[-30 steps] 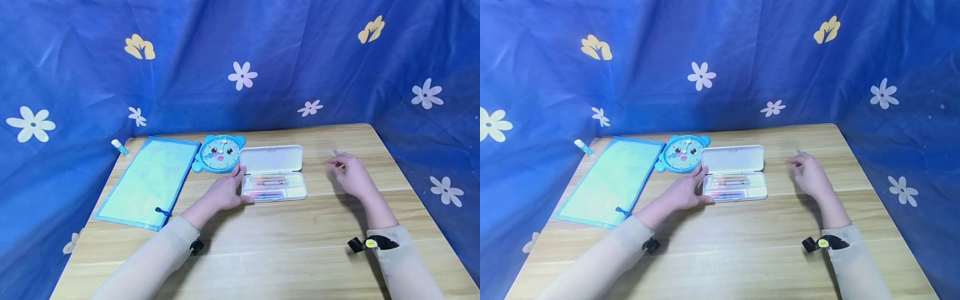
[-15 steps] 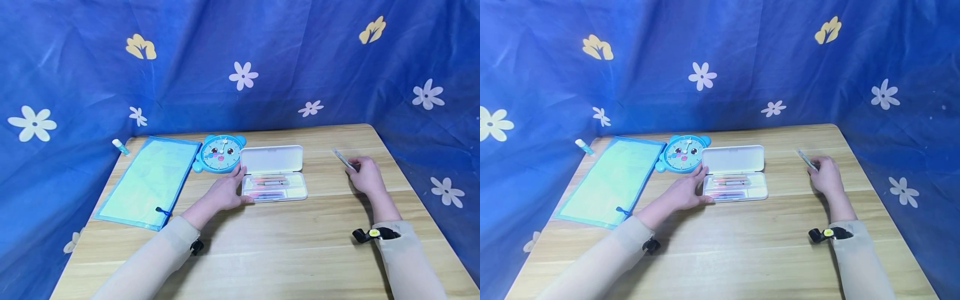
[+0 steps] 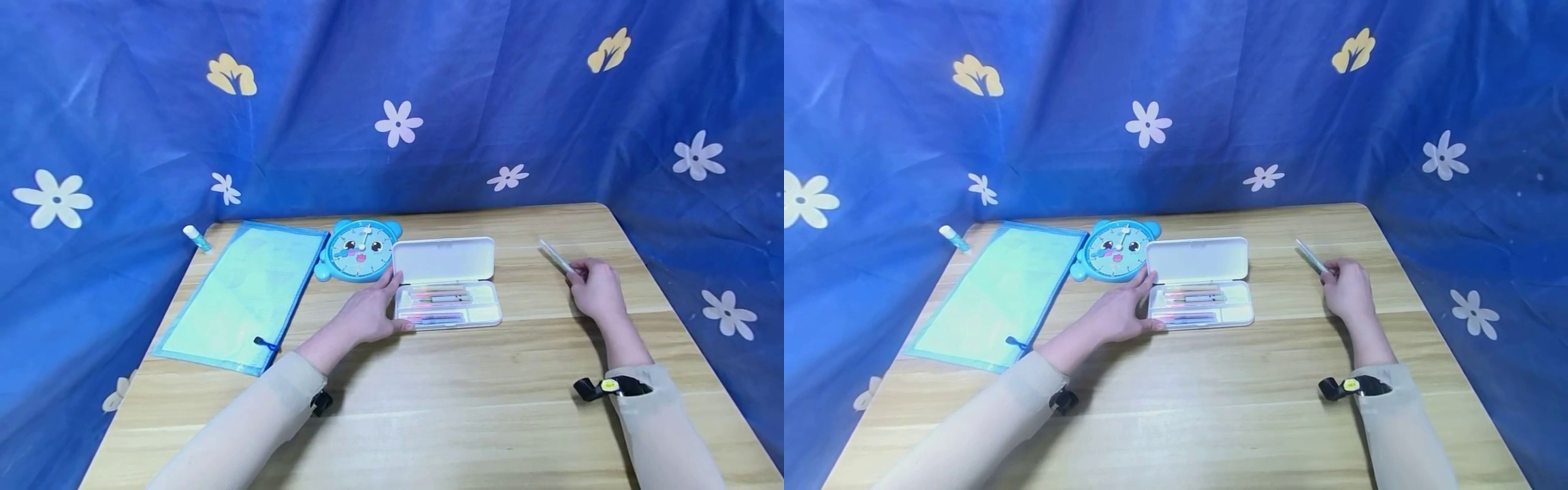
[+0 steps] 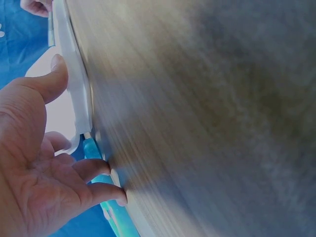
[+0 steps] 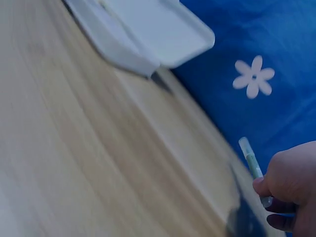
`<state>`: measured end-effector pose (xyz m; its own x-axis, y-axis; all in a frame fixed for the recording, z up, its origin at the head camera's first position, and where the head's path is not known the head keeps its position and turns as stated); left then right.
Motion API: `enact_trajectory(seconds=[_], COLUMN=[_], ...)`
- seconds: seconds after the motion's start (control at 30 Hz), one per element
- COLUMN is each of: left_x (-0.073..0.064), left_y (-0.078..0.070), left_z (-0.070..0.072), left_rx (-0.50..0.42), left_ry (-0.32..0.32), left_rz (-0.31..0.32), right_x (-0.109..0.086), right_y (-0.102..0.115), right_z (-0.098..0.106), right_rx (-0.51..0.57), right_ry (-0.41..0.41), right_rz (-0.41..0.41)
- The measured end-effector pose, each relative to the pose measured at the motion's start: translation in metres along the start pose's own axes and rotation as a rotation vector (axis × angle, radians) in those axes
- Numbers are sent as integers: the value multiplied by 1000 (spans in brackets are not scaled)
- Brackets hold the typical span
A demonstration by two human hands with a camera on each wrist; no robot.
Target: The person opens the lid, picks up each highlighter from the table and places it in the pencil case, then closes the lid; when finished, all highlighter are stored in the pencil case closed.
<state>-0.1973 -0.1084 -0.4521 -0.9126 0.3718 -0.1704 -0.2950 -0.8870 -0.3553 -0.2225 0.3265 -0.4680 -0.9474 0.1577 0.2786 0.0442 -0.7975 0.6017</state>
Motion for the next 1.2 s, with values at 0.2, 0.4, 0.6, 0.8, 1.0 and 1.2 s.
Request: enact_trajectory(seconds=[0.2,0.4,0.6,0.8,1.0,1.2], left_x=[1,1,2,2,2,2], left_y=[0,1,1,1,0,-1], left_z=[0,0,0,0,1,1], left_rx=[6,1,5,2,3,10], left_ry=[0,-1,-3,-4,-1,-4], left_rz=[-5,-10,-13,-10,-8,-12], right_x=[-4,-10,-18,-28,-34,-40], right_y=[30,66,95,116,129,143], right_z=[12,20,14,-3,-22,-38], right_rx=[62,135,204,228,240,261], right_ry=[-62,-80,-15,81,155,224], right_rz=[68,141,209,288,323,343])
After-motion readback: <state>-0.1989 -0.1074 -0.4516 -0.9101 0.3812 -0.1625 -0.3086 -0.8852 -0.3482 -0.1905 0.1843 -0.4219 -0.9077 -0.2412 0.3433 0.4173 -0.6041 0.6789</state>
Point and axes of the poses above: each hand's wrist, its own x-axis towards the middle knuckle, its own z-axis out of the back of the hand, y = z × x, the point moved 5 cm from there along x, towards the middle knuckle, and after that the axes turned 3 degrees about -y, right-handed, at the moved point
